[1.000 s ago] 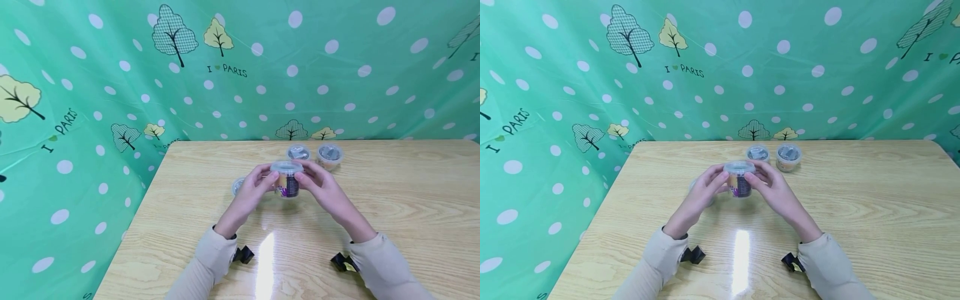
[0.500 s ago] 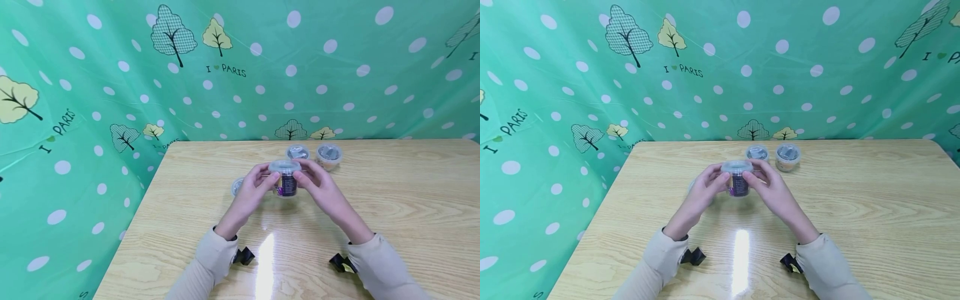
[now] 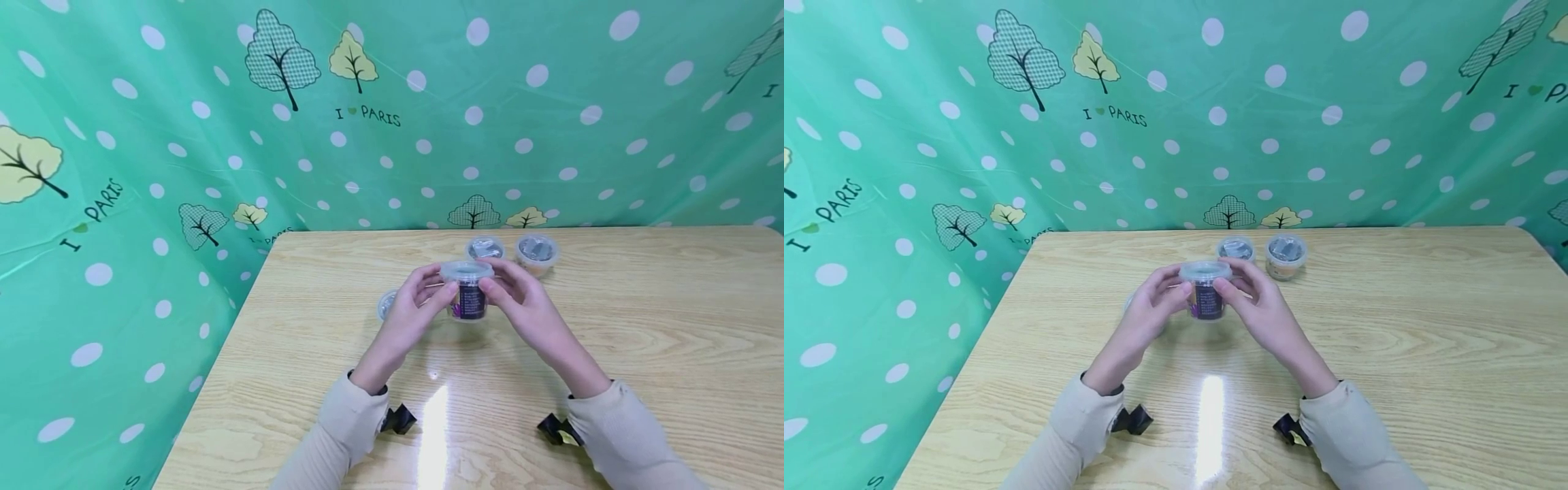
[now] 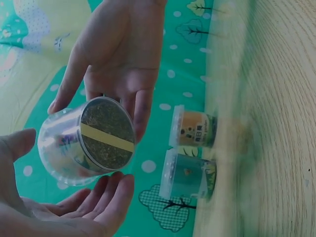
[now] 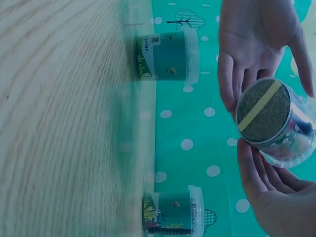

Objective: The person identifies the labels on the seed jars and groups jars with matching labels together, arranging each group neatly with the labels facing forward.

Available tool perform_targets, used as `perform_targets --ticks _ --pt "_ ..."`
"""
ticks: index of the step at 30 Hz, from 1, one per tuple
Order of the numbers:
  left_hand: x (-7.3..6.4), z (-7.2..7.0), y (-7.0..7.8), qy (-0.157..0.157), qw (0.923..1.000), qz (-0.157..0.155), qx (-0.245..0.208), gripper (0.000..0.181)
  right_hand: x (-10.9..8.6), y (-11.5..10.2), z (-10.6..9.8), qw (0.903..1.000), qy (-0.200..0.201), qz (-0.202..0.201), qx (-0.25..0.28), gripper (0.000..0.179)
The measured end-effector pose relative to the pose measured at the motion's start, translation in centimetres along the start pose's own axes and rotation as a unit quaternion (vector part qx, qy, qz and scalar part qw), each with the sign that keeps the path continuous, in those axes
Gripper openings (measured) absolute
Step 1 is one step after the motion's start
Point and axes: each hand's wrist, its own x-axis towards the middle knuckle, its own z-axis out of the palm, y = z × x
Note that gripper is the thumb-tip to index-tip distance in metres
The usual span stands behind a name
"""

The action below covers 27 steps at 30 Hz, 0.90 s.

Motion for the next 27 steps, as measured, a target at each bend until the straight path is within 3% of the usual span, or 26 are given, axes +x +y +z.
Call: perform_targets --ticks 6,16,27 --pt "-0.02 0.12 -0.35 0.001 1.0000 0.009 0.000 0.063 0.06 0.22 0.22 0.9997 0.012 0.001 -0.021 0.051" --pt "0.15 0.09 -0.47 0.010 0.9999 0.002 -0.003 0.057 0.00 0.18 0.31 0.9999 0.008 0.002 -0.014 0.051" --pt "0.17 -0.15 -0.25 0.003 0.9996 -0.006 -0.026 0.055 0.11 0.38 -0.12 0.9995 -0.011 0.000 0.030 0.050"
